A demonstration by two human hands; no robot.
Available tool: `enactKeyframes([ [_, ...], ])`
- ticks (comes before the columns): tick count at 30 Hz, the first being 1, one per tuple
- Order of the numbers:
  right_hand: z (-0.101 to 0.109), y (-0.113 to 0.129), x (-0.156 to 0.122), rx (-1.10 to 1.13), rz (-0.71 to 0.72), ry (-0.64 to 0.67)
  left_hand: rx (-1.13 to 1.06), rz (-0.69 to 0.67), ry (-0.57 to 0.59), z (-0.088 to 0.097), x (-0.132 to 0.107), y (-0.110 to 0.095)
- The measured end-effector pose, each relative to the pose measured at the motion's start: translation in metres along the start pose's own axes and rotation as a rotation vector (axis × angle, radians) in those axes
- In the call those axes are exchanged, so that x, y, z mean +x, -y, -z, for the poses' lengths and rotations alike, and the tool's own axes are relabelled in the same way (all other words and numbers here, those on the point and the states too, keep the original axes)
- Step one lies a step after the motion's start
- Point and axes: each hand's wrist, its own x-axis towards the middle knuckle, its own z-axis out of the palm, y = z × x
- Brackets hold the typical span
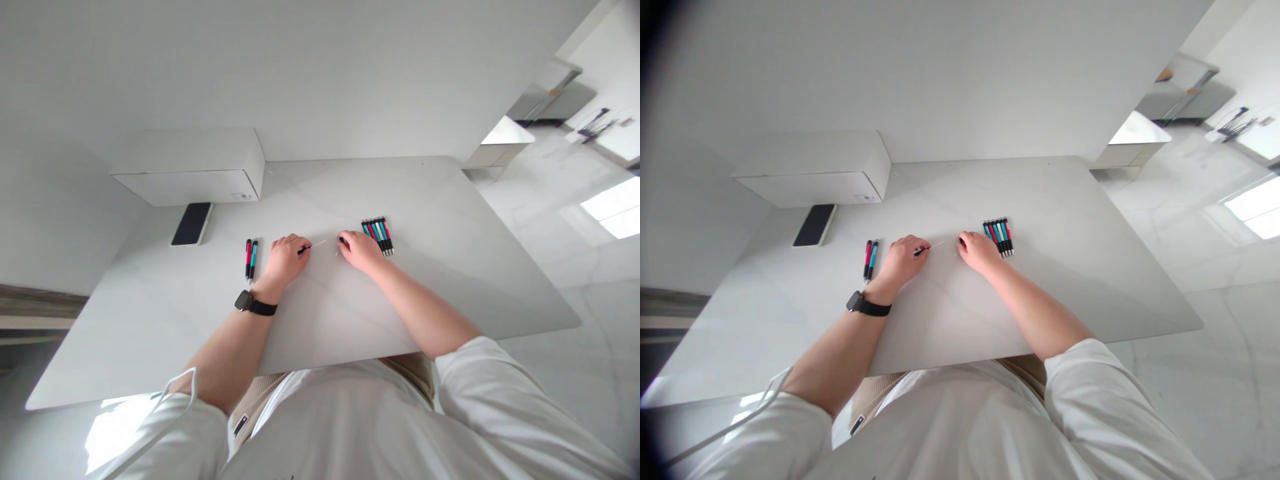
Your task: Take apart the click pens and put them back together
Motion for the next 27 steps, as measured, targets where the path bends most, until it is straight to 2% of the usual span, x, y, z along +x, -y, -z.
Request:
enactKeyframes([
  [5,0.000,-0.004,0.000,0.016,-0.012,-0.035,-0.081,-0.034,-0.029,0.005,0.002,-0.004],
  [8,0.006,-0.003,-0.002,0.112,-0.011,-0.085,-0.120,-0.060,-0.043,0.009,0.002,-0.009],
  [13,0.019,0.012,-0.009,0.379,0.062,-0.060,-0.180,-0.157,-0.014,0.013,0.001,-0.017],
  [17,0.022,0.021,-0.012,0.405,0.100,-0.048,-0.214,-0.207,-0.013,0.015,0.001,-0.020],
  [21,0.018,0.016,-0.009,0.427,0.087,-0.097,-0.215,-0.188,-0.004,0.014,0.002,-0.019],
  [27,0.011,0.001,-0.005,0.525,0.047,-0.222,-0.171,-0.094,-0.052,0.012,0.002,-0.013],
])
